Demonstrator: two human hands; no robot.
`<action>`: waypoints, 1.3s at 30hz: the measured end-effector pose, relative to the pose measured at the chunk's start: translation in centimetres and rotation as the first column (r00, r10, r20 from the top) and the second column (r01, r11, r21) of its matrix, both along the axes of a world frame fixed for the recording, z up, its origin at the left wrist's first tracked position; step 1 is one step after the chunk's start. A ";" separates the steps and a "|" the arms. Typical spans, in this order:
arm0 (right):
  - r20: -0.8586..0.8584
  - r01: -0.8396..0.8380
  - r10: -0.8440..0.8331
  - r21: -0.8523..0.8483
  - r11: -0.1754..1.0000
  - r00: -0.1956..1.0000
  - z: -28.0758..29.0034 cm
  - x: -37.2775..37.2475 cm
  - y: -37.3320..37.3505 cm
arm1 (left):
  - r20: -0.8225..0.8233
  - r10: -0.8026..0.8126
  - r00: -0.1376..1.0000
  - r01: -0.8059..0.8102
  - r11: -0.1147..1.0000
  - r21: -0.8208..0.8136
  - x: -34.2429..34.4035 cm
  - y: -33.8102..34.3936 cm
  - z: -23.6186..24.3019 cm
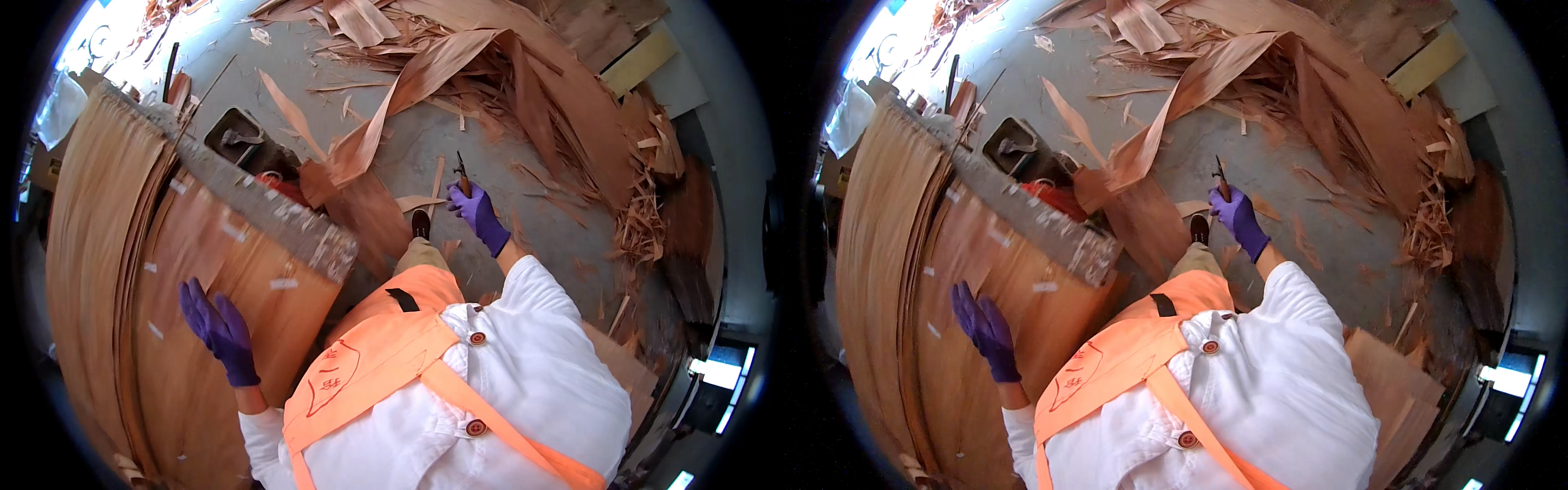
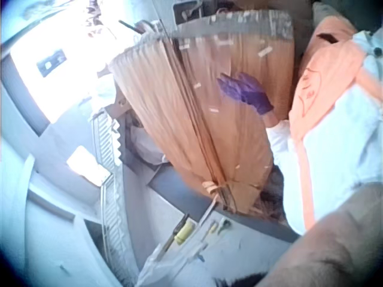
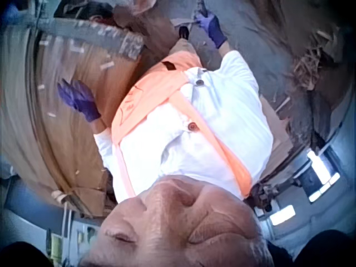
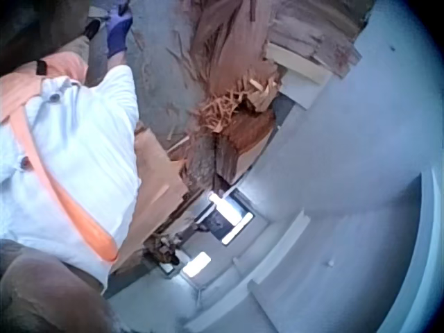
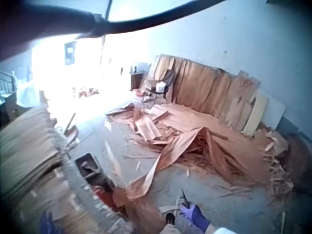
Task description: The person tapes and cuts large sheets of wood veneer over a curved form, using a utility knife to trim edges and applying adhesive tape to join pieces.
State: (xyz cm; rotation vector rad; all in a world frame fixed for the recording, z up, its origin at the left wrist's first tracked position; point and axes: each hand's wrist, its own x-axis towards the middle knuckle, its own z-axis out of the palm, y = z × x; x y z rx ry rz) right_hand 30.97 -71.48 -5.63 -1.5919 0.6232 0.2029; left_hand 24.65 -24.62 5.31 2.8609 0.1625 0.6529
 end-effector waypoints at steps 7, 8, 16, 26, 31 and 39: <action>-0.119 -0.181 0.184 0.039 0.983 0.976 -14.1 13.1 -7.9 | -0.116 0.155 0.981 -0.132 0.974 0.183 11.2 -5.9 -5.2; -0.200 -0.222 0.227 0.049 0.974 0.953 -15.4 15.1 -8.0 | -0.166 0.198 0.966 -0.161 0.964 0.211 11.7 -6.2 -5.6; -0.454 -0.066 0.370 0.556 0.828 0.811 -29.2 24.0 -6.2 | -0.415 0.277 0.866 -0.303 0.953 0.003 12.1 -7.6 -4.0; -0.680 0.250 0.379 0.636 0.730 0.627 -35.7 21.1 12.4 | -0.432 0.486 0.760 -0.585 0.801 -0.127 7.8 -6.9 -3.4; -0.631 0.166 0.021 0.236 0.957 0.776 -44.6 19.7 18.9 | -0.489 0.554 0.673 -0.587 0.803 0.102 9.8 -9.2 -3.7; -0.668 0.505 0.214 0.700 0.504 0.712 -47.5 23.7 21.6 | -0.498 0.564 0.659 -0.640 0.768 0.024 9.4 -11.3 -2.2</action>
